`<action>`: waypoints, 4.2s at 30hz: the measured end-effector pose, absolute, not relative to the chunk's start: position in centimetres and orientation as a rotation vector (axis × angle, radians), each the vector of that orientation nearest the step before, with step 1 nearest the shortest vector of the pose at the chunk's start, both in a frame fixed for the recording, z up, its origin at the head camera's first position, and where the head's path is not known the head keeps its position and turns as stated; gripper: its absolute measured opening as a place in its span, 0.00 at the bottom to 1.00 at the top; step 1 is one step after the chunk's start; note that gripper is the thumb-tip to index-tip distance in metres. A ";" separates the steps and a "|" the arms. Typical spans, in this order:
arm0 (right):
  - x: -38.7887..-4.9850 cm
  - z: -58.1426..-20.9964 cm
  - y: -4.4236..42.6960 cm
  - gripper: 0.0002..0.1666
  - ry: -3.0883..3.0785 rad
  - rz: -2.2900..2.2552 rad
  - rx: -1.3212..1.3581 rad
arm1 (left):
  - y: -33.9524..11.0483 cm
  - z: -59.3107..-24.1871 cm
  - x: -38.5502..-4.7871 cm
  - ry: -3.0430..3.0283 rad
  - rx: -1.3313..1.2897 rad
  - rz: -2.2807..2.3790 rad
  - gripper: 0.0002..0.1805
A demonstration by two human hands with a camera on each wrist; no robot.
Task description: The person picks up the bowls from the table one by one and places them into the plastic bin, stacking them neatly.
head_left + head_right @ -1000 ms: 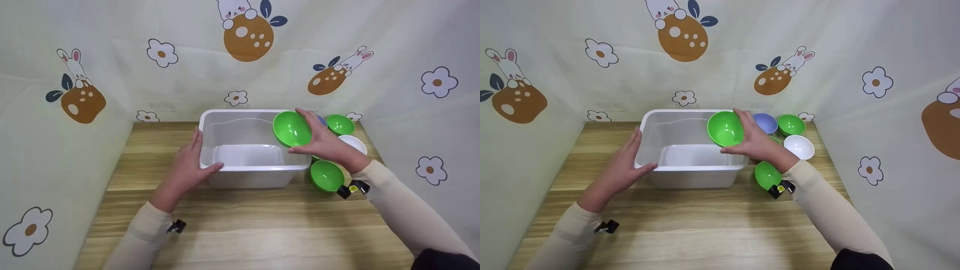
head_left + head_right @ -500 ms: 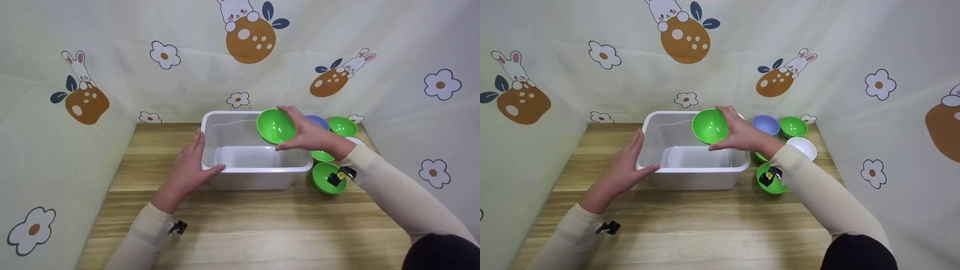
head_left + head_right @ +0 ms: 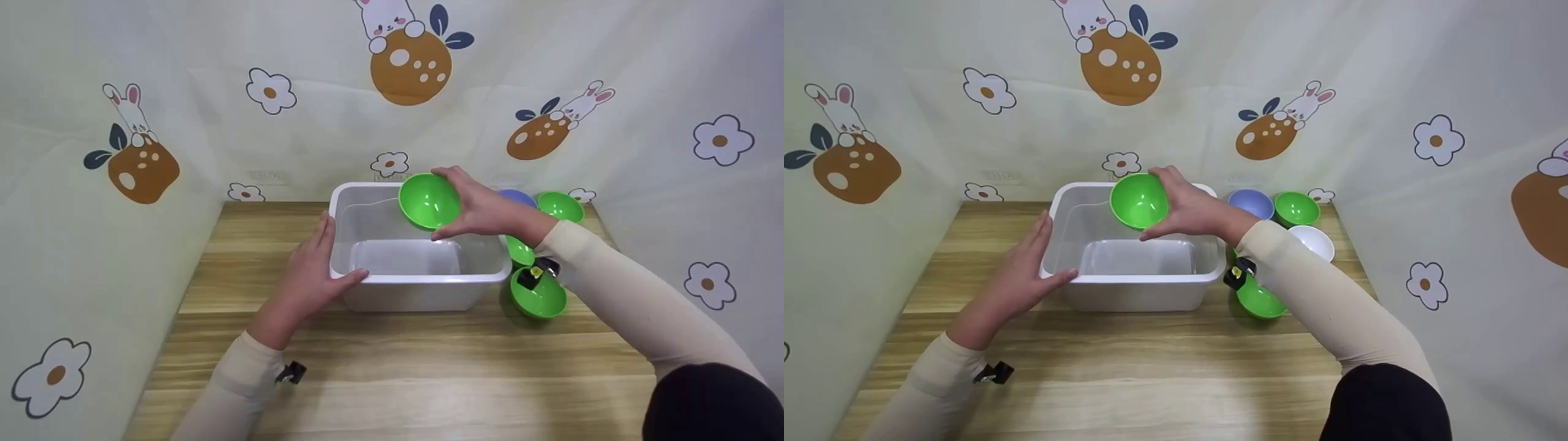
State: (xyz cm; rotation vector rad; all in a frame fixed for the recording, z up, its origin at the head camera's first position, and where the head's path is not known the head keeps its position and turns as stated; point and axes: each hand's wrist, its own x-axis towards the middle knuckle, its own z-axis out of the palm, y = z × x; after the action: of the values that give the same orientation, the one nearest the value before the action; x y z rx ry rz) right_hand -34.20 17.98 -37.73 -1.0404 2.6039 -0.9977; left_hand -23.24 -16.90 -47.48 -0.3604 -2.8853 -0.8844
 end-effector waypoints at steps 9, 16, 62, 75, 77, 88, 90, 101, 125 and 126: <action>-35.8 -38.1 15.7 0.73 2.554 -0.960 -1.068 | -17.1 -47.6 -23.3 -2.890 -0.365 -0.899 0.73; -37.3 -39.2 14.1 0.69 2.539 -0.909 -1.138 | -17.3 -47.7 -23.2 -2.892 -0.349 -0.906 0.75; -38.8 -46.3 9.0 0.66 2.507 -0.255 -1.368 | -17.0 -47.8 -23.2 -2.854 -0.369 -0.913 0.71; -38.3 -46.4 7.0 0.62 2.537 0.057 -1.298 | -16.9 -47.4 -23.0 -2.869 -0.360 -0.891 0.73; -38.2 -46.6 6.8 0.60 2.535 0.063 -1.290 | -16.9 -47.5 -23.0 -2.867 -0.359 -0.888 0.72; -37.8 -47.3 6.2 0.56 2.565 0.108 -1.361 | -16.8 -47.5 -23.0 -2.858 -0.370 -0.911 0.72; -37.7 -47.3 6.1 0.56 2.565 0.109 -1.397 | -16.8 -47.6 -23.0 -2.858 -0.378 -0.903 0.72; -37.7 -47.3 5.7 0.54 2.570 0.122 -1.348 | -16.9 -47.7 -23.2 -2.851 -0.384 -0.892 0.72; -37.9 -40.2 10.6 0.46 2.540 -0.121 -1.256 | -17.1 -47.3 -23.2 -2.905 -0.333 -0.907 0.75; -37.7 -39.5 11.1 0.46 2.541 -0.166 -1.218 | -17.2 -47.3 -23.2 -2.906 -0.331 -0.906 0.75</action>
State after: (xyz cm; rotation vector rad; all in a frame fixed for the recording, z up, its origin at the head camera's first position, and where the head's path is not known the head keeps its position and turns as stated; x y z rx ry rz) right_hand -37.66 11.13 -39.51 -1.2184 2.5406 -0.1660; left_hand -23.24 -17.16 -47.34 -0.3313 -2.9064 -0.9063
